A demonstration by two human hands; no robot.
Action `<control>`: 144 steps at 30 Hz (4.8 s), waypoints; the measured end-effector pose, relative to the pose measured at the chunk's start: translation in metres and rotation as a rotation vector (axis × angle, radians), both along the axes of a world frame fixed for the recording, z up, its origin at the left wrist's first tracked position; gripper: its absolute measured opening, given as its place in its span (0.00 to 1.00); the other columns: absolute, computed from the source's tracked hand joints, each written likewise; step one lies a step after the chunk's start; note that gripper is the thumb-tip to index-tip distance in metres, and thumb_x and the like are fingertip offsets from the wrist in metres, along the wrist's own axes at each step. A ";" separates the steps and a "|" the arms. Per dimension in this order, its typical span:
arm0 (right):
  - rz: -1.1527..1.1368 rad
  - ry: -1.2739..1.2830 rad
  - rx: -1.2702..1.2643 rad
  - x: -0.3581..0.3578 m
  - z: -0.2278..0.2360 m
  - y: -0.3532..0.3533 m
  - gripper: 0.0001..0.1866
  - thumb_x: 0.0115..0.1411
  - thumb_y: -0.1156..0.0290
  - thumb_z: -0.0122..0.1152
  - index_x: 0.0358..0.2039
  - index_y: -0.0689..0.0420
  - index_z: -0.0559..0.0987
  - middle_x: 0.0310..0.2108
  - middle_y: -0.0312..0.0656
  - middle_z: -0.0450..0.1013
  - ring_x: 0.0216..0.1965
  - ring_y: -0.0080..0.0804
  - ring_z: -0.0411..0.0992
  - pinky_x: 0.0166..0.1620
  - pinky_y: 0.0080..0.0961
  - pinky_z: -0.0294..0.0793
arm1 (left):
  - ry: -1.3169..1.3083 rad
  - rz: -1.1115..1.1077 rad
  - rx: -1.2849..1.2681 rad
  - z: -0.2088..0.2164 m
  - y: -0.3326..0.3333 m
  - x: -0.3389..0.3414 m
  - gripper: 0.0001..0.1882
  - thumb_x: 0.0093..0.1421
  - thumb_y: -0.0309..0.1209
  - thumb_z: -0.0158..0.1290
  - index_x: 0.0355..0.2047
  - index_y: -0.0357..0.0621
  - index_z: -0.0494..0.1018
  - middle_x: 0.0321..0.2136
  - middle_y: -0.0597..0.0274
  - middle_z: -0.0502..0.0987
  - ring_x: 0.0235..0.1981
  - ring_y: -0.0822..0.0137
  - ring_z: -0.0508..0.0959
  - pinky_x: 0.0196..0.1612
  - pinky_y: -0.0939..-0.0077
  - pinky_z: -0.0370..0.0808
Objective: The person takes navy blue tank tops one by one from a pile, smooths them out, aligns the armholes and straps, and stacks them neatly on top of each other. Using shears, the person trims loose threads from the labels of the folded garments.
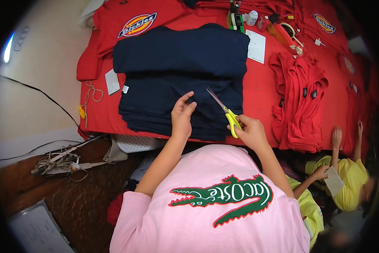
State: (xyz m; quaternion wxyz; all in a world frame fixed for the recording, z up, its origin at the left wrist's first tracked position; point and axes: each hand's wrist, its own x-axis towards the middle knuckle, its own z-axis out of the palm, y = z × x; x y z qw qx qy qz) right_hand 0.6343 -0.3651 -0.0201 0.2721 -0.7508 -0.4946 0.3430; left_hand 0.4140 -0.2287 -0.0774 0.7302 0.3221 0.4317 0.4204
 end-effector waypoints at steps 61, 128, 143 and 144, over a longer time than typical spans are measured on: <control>0.199 -0.289 0.355 -0.031 0.004 0.006 0.17 0.51 0.59 0.78 0.28 0.57 0.78 0.20 0.40 0.69 0.25 0.41 0.68 0.35 0.38 0.64 | 0.175 -0.117 0.558 0.044 0.001 -0.012 0.33 0.59 0.06 0.57 0.65 0.35 0.72 0.55 0.63 0.61 0.52 0.73 0.73 0.58 0.80 0.81; 0.120 -0.078 0.216 -0.029 0.008 0.010 0.19 0.50 0.59 0.81 0.29 0.58 0.80 0.19 0.38 0.68 0.27 0.36 0.64 0.35 0.36 0.63 | 0.036 -0.145 0.425 0.043 -0.006 -0.002 0.41 0.61 0.08 0.58 0.74 0.38 0.61 0.45 0.58 0.82 0.46 0.74 0.81 0.52 0.81 0.82; 0.098 -0.035 0.169 -0.035 0.003 0.004 0.19 0.51 0.60 0.82 0.30 0.58 0.80 0.20 0.38 0.68 0.28 0.36 0.63 0.35 0.36 0.64 | 0.085 -0.117 0.434 0.039 -0.009 -0.004 0.37 0.63 0.10 0.58 0.73 0.36 0.63 0.48 0.56 0.79 0.48 0.73 0.81 0.53 0.80 0.81; 0.096 -0.046 0.188 -0.036 0.004 0.004 0.19 0.51 0.60 0.82 0.30 0.58 0.80 0.20 0.38 0.68 0.28 0.36 0.63 0.35 0.36 0.64 | 0.087 -0.124 0.430 0.039 -0.007 -0.005 0.37 0.64 0.11 0.58 0.73 0.36 0.63 0.49 0.55 0.79 0.49 0.72 0.81 0.54 0.79 0.81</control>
